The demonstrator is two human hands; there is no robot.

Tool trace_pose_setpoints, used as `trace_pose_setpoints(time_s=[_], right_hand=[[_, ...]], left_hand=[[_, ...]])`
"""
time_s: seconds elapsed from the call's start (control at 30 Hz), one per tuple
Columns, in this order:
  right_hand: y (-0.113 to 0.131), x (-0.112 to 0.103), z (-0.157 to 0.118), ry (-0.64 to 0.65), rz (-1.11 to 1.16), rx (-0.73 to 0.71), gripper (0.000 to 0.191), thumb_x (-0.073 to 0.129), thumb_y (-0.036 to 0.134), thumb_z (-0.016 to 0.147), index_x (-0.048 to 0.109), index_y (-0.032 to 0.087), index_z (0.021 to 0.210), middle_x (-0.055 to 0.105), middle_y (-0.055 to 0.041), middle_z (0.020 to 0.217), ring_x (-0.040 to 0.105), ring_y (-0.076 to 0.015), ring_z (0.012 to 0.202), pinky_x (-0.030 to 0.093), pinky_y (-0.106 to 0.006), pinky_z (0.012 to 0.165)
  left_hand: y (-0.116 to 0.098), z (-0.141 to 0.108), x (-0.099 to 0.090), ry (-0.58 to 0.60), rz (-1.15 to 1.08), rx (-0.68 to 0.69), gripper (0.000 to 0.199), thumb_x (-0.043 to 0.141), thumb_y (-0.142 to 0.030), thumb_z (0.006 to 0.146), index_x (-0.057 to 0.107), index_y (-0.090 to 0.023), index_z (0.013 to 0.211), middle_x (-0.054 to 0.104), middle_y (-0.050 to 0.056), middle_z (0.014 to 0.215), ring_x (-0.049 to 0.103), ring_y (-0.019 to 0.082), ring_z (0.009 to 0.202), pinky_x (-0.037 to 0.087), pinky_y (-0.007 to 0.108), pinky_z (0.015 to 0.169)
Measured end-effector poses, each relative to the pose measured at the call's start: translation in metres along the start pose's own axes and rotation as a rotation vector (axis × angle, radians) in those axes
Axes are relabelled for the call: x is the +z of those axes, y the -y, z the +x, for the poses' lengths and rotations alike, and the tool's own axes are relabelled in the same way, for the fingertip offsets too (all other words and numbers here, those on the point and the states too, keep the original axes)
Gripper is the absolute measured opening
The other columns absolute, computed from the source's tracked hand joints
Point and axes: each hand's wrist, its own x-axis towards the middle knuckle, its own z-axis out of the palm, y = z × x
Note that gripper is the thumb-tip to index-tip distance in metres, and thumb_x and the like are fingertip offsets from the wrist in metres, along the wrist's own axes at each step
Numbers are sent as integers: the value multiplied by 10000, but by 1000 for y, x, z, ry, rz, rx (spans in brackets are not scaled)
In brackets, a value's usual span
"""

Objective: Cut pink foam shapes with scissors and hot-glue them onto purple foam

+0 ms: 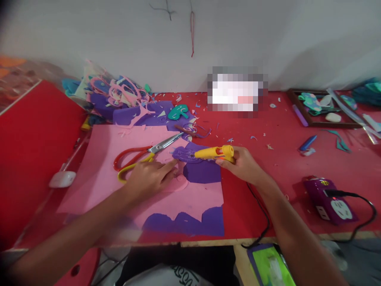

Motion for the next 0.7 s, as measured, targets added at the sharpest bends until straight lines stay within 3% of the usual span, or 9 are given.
trace_pose_setpoints(time_s=[0.27,0.7], right_hand=[[11,2,3,-77,-193,-30,288,626,479,875,658,202,801,522,29,574,431,-126,482,322,-277,484],[6,4,3,-79,-282,-84,370,573,531,921,550,226,713,455,37,534,401,-129,465,281,-288,490]], left_hand=[[1,-1,1,14,3,15,350,419,-383,1056,715,-197,1078,673,15,548,601,164,472,390,292,528],[1,-3,4,1,0,17,327,462,-396,1046,724,-206,1093,673,7,552,614,179,475,363,303,503]])
